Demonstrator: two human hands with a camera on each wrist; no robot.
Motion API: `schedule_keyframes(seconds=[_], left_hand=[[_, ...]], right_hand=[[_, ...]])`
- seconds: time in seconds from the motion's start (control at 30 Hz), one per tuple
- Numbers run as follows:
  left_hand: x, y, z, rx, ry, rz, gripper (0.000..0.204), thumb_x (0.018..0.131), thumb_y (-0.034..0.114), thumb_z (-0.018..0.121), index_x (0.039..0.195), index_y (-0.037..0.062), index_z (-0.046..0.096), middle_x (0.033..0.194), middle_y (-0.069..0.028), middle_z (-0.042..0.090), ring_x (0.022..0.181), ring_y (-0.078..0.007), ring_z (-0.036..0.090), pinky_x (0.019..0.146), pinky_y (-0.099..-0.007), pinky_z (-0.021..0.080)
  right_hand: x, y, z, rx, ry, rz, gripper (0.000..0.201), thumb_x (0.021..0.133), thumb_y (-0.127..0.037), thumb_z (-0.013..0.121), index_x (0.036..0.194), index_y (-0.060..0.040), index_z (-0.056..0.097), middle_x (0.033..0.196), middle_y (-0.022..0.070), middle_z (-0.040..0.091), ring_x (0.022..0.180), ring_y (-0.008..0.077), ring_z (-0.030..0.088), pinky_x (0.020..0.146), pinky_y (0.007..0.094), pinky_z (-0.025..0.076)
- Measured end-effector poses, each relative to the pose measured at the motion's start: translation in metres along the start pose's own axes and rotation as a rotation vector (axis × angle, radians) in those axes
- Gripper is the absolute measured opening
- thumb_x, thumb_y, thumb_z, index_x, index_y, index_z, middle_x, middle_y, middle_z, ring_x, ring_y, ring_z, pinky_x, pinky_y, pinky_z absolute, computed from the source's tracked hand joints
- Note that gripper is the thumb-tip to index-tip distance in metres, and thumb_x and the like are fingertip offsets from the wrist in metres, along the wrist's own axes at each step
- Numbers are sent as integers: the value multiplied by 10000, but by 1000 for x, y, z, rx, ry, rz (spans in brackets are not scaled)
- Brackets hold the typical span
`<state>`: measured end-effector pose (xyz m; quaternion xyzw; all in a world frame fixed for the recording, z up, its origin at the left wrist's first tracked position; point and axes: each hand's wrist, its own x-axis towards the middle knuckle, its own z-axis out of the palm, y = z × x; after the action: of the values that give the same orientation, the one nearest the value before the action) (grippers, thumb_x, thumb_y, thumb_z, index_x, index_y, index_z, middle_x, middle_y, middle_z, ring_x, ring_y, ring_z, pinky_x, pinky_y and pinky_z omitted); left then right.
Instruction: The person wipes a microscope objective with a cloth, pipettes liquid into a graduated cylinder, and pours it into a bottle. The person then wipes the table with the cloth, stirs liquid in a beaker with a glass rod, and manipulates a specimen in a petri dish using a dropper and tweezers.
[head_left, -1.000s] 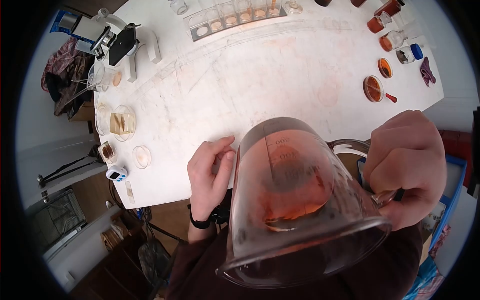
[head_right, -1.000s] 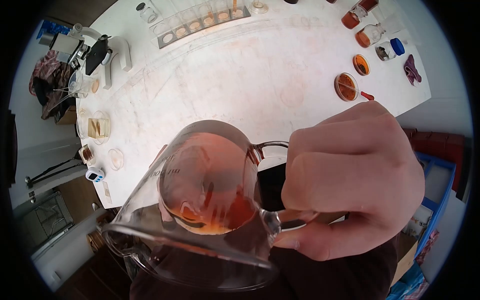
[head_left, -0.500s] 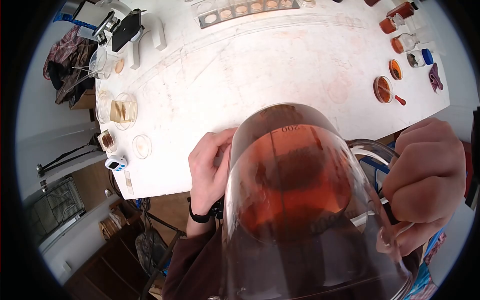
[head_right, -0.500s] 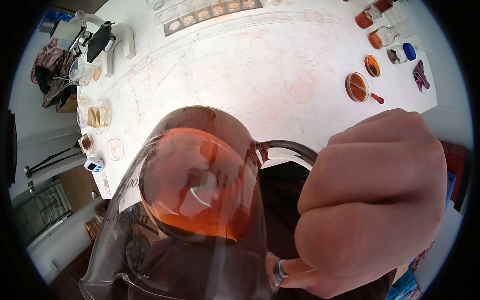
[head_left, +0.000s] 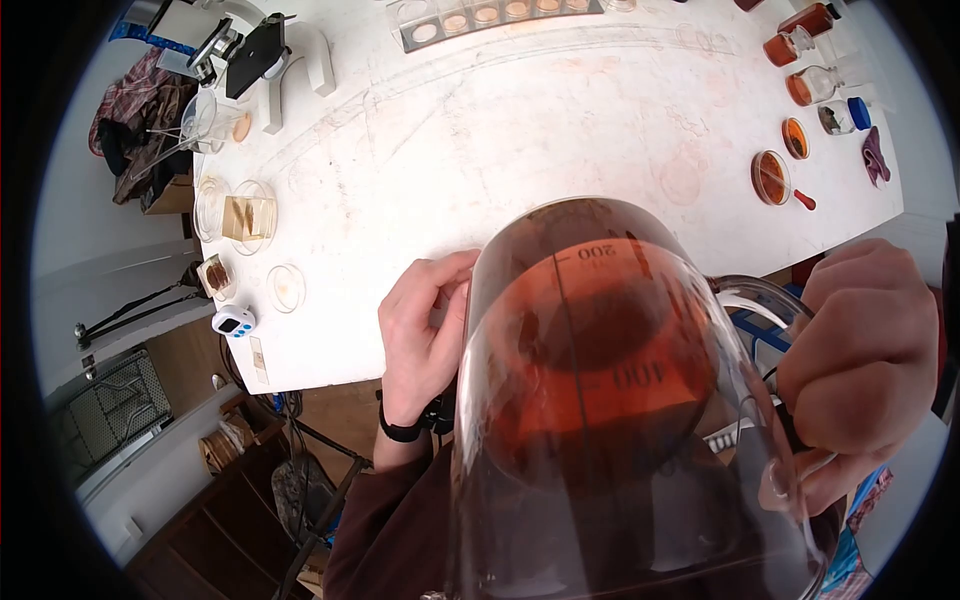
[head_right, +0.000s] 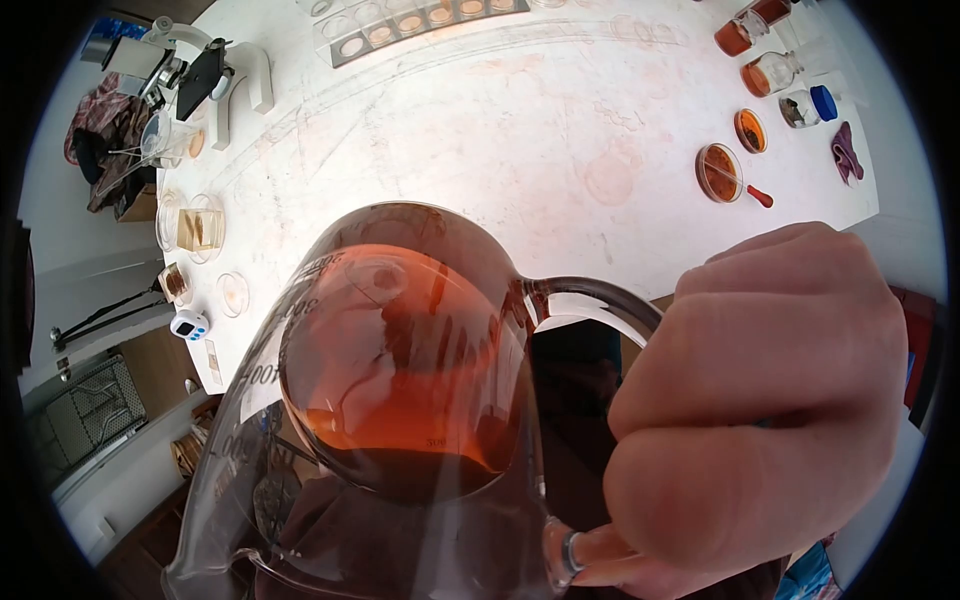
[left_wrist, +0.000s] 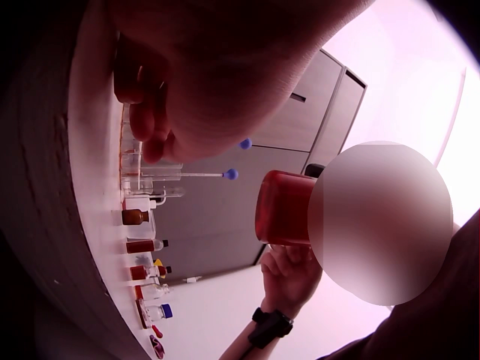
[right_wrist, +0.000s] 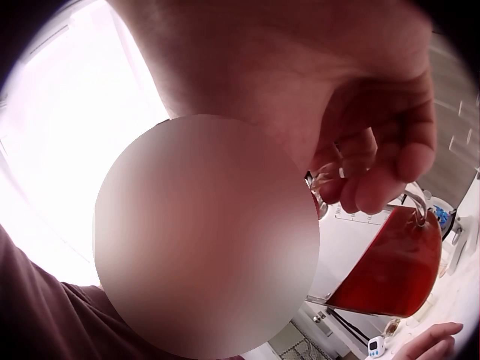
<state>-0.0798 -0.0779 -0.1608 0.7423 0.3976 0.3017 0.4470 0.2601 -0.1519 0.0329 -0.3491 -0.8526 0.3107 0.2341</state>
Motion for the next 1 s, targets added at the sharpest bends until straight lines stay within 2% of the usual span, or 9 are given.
schedule_keyframes(seconds=[0.1, 0.17, 0.5, 0.7, 0.77, 1.0], left_hand=[[0, -2, 1, 39, -3, 8, 253, 973, -23, 669, 1212, 15, 742, 965, -110, 735, 764, -177, 661, 700, -296, 526], [-1, -3, 2, -51, 20, 15, 250, 974, -22, 668, 1209, 15, 743, 964, -108, 736, 767, -174, 661, 702, -294, 526], [-1, -5, 1, 5, 8, 19, 254, 972, -23, 671, 1213, 17, 741, 970, -106, 740, 774, -180, 657, 706, -300, 526], [-1, -3, 1, -33, 10, 12, 249, 971, -25, 673, 1208, 14, 740, 970, -109, 737, 763, -176, 657, 699, -296, 525], [0, 0, -1, 32, -4, 23, 246, 971, -25, 676, 1204, 15, 743, 972, -112, 736, 759, -173, 658, 695, -293, 525], [-2, -2, 2, -29, 13, -21, 250, 968, -22, 687, 1207, 19, 746, 937, -102, 718, 755, -169, 655, 692, -291, 522]], right_hand=[[0, -2, -2, -30, -35, 19, 510, 724, -583, 941, 827, -194, 628, 746, -35, 653, 447, 93, 457, 381, 272, 319], [-5, 3, -3, 38, -56, -24, 523, 732, -622, 924, 827, -202, 627, 774, -37, 659, 466, 95, 466, 391, 273, 329], [-1, 2, 0, -29, -24, -55, 516, 732, -621, 923, 848, -204, 642, 797, -34, 656, 472, 93, 465, 389, 273, 331], [0, 1, -4, 37, -87, -20, 487, 747, -581, 925, 848, -198, 641, 792, -38, 653, 476, 94, 467, 395, 268, 343], [-1, 1, -3, 16, -72, -30, 481, 751, -574, 922, 841, -201, 631, 784, -41, 652, 482, 93, 471, 398, 266, 340], [-1, -3, 0, -58, -13, -23, 490, 765, -583, 911, 830, -204, 607, 779, -47, 655, 486, 91, 471, 406, 266, 339]])
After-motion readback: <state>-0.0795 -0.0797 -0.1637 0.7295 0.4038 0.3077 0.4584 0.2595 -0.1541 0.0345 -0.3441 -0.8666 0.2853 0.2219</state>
